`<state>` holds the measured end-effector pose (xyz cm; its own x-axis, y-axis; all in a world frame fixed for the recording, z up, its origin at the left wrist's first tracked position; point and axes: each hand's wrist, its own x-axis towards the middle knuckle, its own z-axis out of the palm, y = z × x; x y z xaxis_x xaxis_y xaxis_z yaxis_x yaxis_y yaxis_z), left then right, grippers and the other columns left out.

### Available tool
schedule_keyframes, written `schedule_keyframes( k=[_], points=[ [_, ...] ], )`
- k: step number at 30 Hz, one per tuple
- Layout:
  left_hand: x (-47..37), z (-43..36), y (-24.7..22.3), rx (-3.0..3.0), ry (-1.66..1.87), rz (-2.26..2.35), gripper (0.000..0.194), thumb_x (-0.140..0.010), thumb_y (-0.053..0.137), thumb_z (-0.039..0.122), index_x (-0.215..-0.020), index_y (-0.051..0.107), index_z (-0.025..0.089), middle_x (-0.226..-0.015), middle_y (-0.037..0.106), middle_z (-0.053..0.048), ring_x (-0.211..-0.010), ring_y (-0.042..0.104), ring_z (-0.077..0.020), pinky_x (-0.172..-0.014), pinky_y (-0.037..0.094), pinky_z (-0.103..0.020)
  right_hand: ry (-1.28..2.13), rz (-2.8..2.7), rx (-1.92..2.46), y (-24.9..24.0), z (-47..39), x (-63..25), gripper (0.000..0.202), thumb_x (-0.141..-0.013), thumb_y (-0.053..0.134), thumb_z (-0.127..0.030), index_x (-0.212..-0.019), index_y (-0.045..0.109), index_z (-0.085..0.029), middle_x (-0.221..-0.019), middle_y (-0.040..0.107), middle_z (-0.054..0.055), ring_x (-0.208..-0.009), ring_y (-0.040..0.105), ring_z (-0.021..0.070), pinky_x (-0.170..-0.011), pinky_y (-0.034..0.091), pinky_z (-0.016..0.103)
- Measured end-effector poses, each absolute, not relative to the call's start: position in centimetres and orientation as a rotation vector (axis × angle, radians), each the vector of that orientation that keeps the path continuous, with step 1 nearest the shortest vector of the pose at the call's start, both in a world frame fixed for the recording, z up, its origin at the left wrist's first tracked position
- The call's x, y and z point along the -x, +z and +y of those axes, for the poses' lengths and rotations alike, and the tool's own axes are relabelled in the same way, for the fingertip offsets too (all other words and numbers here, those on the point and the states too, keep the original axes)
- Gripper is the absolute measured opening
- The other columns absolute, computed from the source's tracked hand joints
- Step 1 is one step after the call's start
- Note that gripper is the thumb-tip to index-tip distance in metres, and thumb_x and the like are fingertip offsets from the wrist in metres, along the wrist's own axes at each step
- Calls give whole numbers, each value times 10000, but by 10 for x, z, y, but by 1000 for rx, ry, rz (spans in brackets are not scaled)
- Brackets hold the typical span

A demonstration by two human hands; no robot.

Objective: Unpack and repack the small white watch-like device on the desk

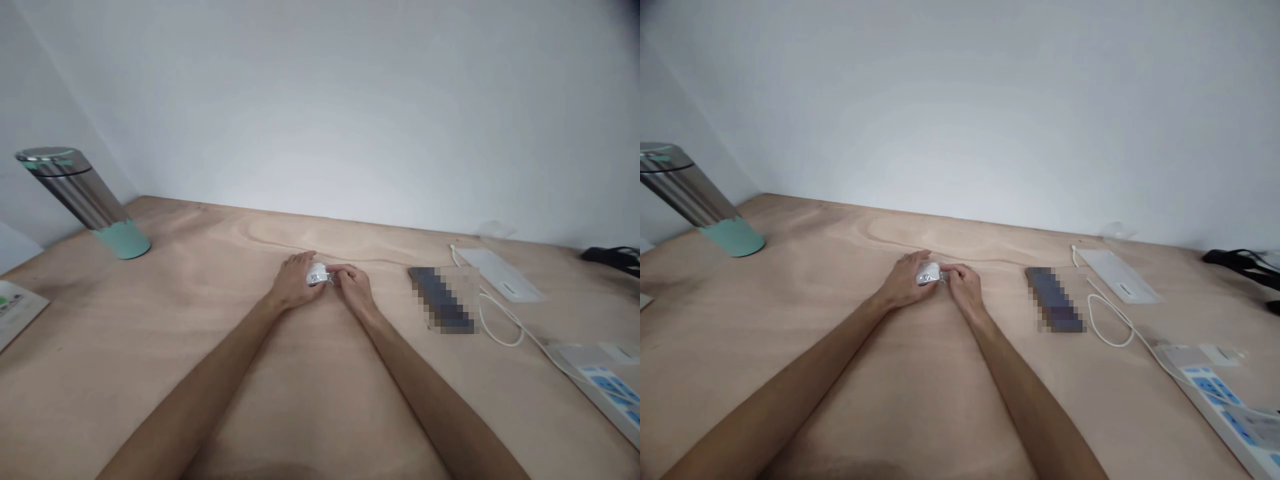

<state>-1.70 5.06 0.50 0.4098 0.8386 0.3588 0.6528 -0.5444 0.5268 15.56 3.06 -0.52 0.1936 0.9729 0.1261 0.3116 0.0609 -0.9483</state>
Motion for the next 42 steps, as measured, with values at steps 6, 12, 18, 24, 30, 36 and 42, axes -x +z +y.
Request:
schedule_keyframes(
  k=[6, 12, 18, 24, 30, 36, 42],
  points=[
    [17, 48, 6, -2453, 969, 1191, 564, -735, 618, 328, -1225, 408, 142, -1133, 568, -121, -1068, 536, -243, -982, 425, -405, 517, -1505, 1398, -3, 27, -154, 357, -791, 388, -236, -876, 734, -211, -999, 664, 44, -1039, 542, 197, -1011, 366, 375],
    [17, 45, 7, -2553, 1050, 1168, 587, -710, 608, 276, -1235, 376, 150, -1145, 529, -122, -1077, 515, -251, -984, 425, -402, 445, -1606, 1341, -4, 27, -151, 241, -800, 577, -344, -964, 727, -251, -1222, 575, 59, -1227, 448, 215, -1108, 249, 418],
    [16, 43, 9, -2650, 919, 1128, 624, -706, 605, 290, -1266, 362, 161, -1157, 515, -120, -1074, 507, -264, -982, 426, -423, 724, -1694, 1197, -11, 32, -161, 245, -763, 604, -257, -977, 713, -213, -1203, 611, 70, -1145, 533, 202, -1022, 384, 388],
    [15, 41, 9, -2659, 859, 1099, 673, -695, 612, 287, -1297, 341, 157, -1172, 506, -121, -1058, 509, -268, -953, 459, -438, 982, -1777, 1125, -1, 31, -171, 247, -726, 650, -270, -953, 716, -196, -1230, 597, 78, -1149, 548, 203, -989, 423, 352],
    [15, 40, 9, -2660, 975, 1004, 637, -695, 606, 236, -1275, 356, 152, -1180, 487, -131, -1117, 483, -259, -971, 463, -419, 1087, -1779, 1105, 6, 31, -170, 252, -804, 619, -382, -924, 726, -188, -1205, 613, 73, -1129, 561, 195, -1008, 403, 335],
    [15, 41, 8, -2681, 985, 998, 639, -695, 607, 226, -1283, 373, 142, -1200, 480, -132, -1127, 469, -254, -999, 436, -413, 1010, -1840, 1019, 1, 34, -166, 255, -839, 567, -381, -850, 721, -178, -1098, 650, 63, -1053, 580, 173, -957, 414, 311],
    [15, 42, 11, -2711, 895, 1140, 566, -726, 591, 272, -1251, 423, 146, -1178, 546, -110, -1092, 480, -256, -1009, 395, -417, 887, -1433, 1313, -4, 32, -159, 215, -735, 601, -353, -737, 663, -148, -852, 646, 29, -806, 572, 142, -770, 431, 252]
  ],
)
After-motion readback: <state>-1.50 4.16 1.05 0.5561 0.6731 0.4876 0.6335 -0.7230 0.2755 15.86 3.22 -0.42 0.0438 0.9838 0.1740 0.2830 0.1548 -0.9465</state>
